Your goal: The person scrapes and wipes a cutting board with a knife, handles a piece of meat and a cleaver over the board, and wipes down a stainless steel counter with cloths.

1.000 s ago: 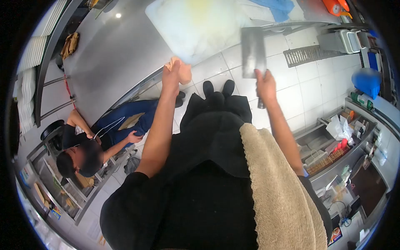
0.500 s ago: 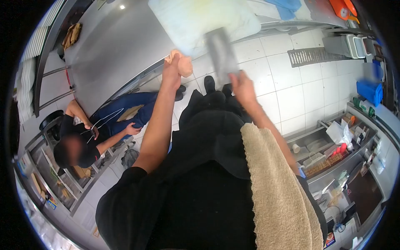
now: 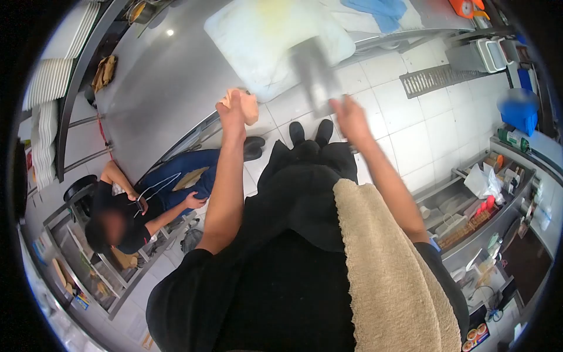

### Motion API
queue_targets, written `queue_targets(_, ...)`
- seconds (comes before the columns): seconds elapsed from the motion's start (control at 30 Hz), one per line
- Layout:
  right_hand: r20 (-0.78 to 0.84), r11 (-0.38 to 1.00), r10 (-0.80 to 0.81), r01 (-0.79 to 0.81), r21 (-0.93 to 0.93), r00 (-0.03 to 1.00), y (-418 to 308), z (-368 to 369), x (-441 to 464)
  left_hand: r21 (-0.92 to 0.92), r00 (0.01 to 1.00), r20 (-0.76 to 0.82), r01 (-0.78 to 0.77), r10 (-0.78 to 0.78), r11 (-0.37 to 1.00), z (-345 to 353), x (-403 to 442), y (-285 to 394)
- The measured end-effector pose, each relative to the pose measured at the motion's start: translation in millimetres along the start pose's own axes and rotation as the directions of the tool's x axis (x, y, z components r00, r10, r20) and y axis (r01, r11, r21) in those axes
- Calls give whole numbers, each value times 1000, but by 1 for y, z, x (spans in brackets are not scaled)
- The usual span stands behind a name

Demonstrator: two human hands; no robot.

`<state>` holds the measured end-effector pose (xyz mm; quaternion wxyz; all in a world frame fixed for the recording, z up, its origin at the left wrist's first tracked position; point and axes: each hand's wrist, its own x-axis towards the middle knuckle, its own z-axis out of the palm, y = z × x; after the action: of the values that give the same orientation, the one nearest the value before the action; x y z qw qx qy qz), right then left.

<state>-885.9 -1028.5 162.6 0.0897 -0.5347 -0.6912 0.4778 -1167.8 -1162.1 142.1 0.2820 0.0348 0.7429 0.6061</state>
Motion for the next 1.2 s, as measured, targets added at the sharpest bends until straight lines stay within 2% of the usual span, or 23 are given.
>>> queue_targets(0.03,-59,996,89,-89,-7,994,10,-16,13,48,1000,2,19,-19,999,0,7,-1)
queue_targets(0.07,-89,969,223,-211,125,971,8,-33,20,96,999,1,38,-38,995,1,17,-4)
queue_targets(0.1,-83,934,256,-224,279,963,15,-45,26,142,998,-2,56,-56,988,2,26,-6)
queue_targets(0.2,-161,939,266,-218,267,950,21,-38,33,161,997,31,68,-74,985,13,37,-10)
queue_targets(0.23,-177,952,212,-162,260,961,24,-21,29,194,997,13,70,-74,978,16,35,-7)
queue_targets(0.33,-133,993,-75,62,-99,988,13,40,7,278,997,-11,76,-76,958,25,28,6)
queue_targets(0.37,12,998,36,-35,-60,999,2,61,2,290,997,-10,78,-79,954,24,27,9)
queue_targets(0.43,144,980,-159,175,-100,977,-31,80,-12,338,998,-8,63,-64,939,20,32,7)
queue_targets(0.5,277,972,-185,217,-89,943,-46,73,-11,401,1000,-6,29,-29,915,18,35,10)
queue_targets(0.6,122,982,-185,189,-21,975,-29,50,6,322,1000,8,26,-31,946,19,30,26)
queue_targets(0.67,105,996,75,-80,50,992,-34,5,26,230,999,16,34,-39,973,14,35,28)
queue_targets(0.73,-80,996,58,-53,66,995,6,-21,66,70,996,53,69,-73,995,14,54,25)
queue_targets(0.77,-71,962,198,-181,203,978,-1,-39,72,43,985,150,76,-81,996,14,64,21)
queue_targets(0.83,-70,933,239,-209,293,969,2,-56,87,-6,939,334,96,-88,995,10,75,15)
queue_targets(0.9,-99,962,212,-190,199,972,8,-44,89,13,951,296,92,-92,996,8,76,9)
queue_targets(0.93,-167,991,108,-93,95,980,26,-21,93,26,955,280,93,-96,995,8,75,7)
queue_targets(0.97,-248,997,-74,74,-12,966,27,0,86,44,960,264,81,-90,996,8,72,5)
queue_targets(1.0,-318,965,-254,218,-144,913,27,21,78,65,965,251,67,-81,996,7,70,6)
queue_targets(1.03,-206,980,-153,122,-156,966,13,38,68,89,968,242,51,-71,995,7,69,7)
queue_targets(1.07,-89,997,-12,5,-76,996,-12,52,54,87,969,233,59,-78,994,7,67,7)
queue_targets(1.13,-14,981,-118,115,-158,993,-34,89,40,81,972,219,64,-80,995,9,65,13)
queue_targets(1.17,114,974,-122,141,-176,986,-50,94,35,81,973,220,56,-73,995,8,66,14)
queue_targets(1.2,161,972,-132,160,-173,978,-60,96,32,81,973,222,50,-67,995,7,65,14)
